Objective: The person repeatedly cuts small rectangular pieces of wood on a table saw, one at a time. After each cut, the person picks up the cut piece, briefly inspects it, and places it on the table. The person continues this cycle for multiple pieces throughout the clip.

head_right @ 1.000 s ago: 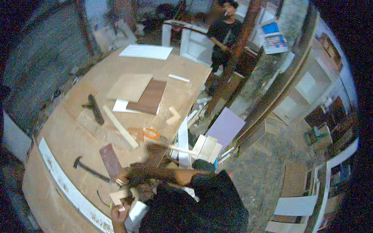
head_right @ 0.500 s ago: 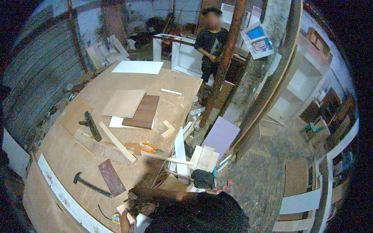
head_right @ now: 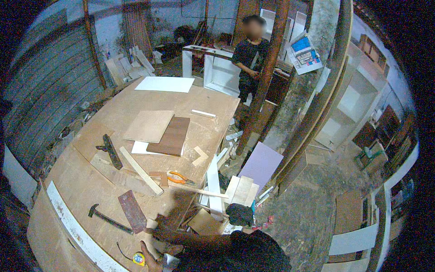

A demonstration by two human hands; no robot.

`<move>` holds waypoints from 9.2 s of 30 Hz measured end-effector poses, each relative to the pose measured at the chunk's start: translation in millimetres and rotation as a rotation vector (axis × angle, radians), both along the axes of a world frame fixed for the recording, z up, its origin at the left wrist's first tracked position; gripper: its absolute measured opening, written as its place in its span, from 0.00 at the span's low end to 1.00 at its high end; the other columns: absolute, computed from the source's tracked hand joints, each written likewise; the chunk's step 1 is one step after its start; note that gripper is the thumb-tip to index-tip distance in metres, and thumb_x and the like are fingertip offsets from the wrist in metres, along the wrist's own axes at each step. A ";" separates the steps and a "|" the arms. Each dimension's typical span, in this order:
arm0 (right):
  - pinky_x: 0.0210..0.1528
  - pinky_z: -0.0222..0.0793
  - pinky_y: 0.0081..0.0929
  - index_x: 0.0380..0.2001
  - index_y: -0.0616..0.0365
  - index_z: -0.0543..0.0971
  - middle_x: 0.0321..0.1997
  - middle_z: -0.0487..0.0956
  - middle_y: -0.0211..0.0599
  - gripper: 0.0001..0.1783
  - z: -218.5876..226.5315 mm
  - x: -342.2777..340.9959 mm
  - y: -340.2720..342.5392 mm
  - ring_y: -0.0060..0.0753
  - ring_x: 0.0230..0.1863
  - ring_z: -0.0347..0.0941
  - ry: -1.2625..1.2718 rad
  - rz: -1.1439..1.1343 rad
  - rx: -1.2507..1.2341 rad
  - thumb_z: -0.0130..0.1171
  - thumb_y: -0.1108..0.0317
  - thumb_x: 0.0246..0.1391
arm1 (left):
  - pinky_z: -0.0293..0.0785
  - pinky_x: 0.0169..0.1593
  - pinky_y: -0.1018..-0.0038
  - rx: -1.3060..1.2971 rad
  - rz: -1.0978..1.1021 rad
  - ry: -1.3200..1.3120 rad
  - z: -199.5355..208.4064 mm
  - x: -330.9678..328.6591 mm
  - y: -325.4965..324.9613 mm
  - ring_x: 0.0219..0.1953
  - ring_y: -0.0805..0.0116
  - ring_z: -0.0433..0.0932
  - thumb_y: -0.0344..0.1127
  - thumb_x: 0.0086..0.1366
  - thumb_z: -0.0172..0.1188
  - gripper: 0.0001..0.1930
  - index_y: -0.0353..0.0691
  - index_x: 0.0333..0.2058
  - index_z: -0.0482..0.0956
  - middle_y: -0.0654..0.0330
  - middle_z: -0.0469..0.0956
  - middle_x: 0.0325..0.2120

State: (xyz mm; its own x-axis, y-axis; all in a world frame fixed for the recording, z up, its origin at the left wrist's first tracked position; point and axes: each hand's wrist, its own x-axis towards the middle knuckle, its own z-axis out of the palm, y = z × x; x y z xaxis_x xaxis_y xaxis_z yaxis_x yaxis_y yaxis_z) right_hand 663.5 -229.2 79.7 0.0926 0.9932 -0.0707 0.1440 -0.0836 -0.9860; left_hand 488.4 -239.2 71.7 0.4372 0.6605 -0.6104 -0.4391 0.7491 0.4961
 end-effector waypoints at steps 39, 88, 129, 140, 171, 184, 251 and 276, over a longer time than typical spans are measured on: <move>0.71 0.48 0.70 0.75 0.56 0.54 0.72 0.65 0.56 0.63 -23.8 247.2 206.0 0.62 0.72 0.59 -1.125 0.236 -0.150 0.77 0.56 0.37 | 0.73 0.35 0.68 0.059 0.298 0.108 3.5 -31.8 2.1 0.27 0.67 0.75 0.39 0.55 0.63 0.08 0.44 0.29 0.75 0.63 0.74 0.24; 0.47 0.79 0.36 0.54 0.56 0.74 0.46 0.78 0.32 0.16 18.9 69.1 36.1 0.29 0.44 0.78 0.377 -0.072 -0.109 0.61 0.67 0.64 | 0.72 0.48 0.66 0.658 0.215 1.032 -42.4 47.4 27.0 0.44 0.62 0.71 0.42 0.60 0.76 0.40 0.33 0.60 0.56 0.53 0.70 0.44; 0.53 0.71 0.42 0.51 0.58 0.80 0.46 0.80 0.46 0.18 4.9 -316.0 -112.4 0.50 0.51 0.75 -0.583 0.187 0.168 0.65 0.73 0.55 | 0.69 0.57 0.59 1.168 0.152 1.495 -67.2 -402.1 -39.5 0.52 0.55 0.75 0.34 0.48 0.76 0.21 0.53 0.44 0.88 0.62 0.80 0.43; 0.66 0.62 0.54 0.62 0.59 0.70 0.66 0.63 0.59 0.32 -30.4 -406.1 -124.4 0.64 0.65 0.61 -0.267 0.064 -0.080 0.65 0.69 0.54 | 0.69 0.63 0.60 1.601 -0.214 1.600 -90.9 -434.1 -10.6 0.55 0.59 0.76 0.39 0.54 0.71 0.09 0.47 0.34 0.89 0.62 0.84 0.41; 0.59 0.64 0.58 0.64 0.61 0.70 0.61 0.67 0.66 0.43 -4.8 -418.6 -104.9 0.69 0.59 0.67 -0.789 0.210 0.077 0.73 0.59 0.45 | 0.71 0.48 0.60 1.459 -0.054 1.535 -89.2 -470.5 248.5 0.41 0.54 0.80 0.53 0.59 0.68 0.18 0.46 0.38 0.88 0.59 0.86 0.37; 0.63 0.58 0.60 0.69 0.58 0.64 0.65 0.63 0.66 0.45 0.1 -420.5 -108.4 0.68 0.62 0.63 -0.806 0.255 -0.018 0.71 0.60 0.49 | 0.76 0.47 0.62 1.336 -0.041 1.586 -80.5 -470.0 251.0 0.42 0.55 0.80 0.56 0.57 0.70 0.19 0.48 0.38 0.90 0.61 0.87 0.37; 0.65 0.57 0.58 0.66 0.51 0.64 0.67 0.57 0.58 0.45 -15.4 -420.2 -115.8 0.64 0.67 0.55 -0.855 0.261 -0.063 0.73 0.58 0.47 | 0.76 0.50 0.58 1.437 -0.199 1.523 -74.4 -493.6 316.5 0.43 0.48 0.79 0.47 0.62 0.66 0.17 0.42 0.41 0.89 0.54 0.85 0.39; 0.57 0.66 0.57 0.63 0.53 0.72 0.59 0.67 0.65 0.40 -2.2 -423.3 -106.3 0.67 0.56 0.69 -0.829 0.174 0.073 0.72 0.64 0.43 | 0.75 0.50 0.60 1.632 -0.181 1.378 -104.7 -497.2 263.2 0.44 0.50 0.79 0.47 0.59 0.68 0.16 0.41 0.37 0.86 0.56 0.85 0.40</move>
